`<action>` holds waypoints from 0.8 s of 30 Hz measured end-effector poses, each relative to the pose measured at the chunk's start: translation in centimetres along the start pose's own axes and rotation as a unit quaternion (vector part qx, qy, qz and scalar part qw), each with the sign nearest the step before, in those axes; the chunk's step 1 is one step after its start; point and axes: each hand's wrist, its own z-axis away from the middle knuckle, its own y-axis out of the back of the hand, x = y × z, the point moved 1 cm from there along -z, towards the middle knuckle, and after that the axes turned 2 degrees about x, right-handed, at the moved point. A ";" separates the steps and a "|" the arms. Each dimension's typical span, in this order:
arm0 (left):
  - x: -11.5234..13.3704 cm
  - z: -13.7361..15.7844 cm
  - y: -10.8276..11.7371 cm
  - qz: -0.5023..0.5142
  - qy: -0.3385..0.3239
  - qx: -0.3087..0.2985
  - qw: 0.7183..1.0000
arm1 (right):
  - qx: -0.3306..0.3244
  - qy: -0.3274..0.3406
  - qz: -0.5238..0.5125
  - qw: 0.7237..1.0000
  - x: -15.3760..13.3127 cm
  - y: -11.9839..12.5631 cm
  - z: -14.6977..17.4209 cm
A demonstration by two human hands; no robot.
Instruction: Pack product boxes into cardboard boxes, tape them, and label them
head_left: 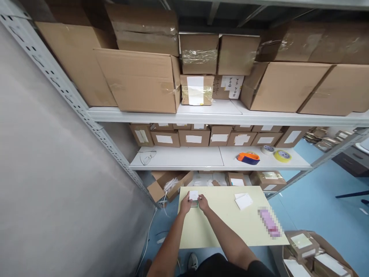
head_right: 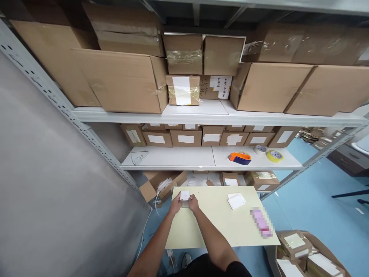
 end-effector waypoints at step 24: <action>15.4 1.8 -4.1 -0.053 -0.283 0.021 0.957 | 0.164 0.087 -0.079 0.979 -2.0 19.2 2.1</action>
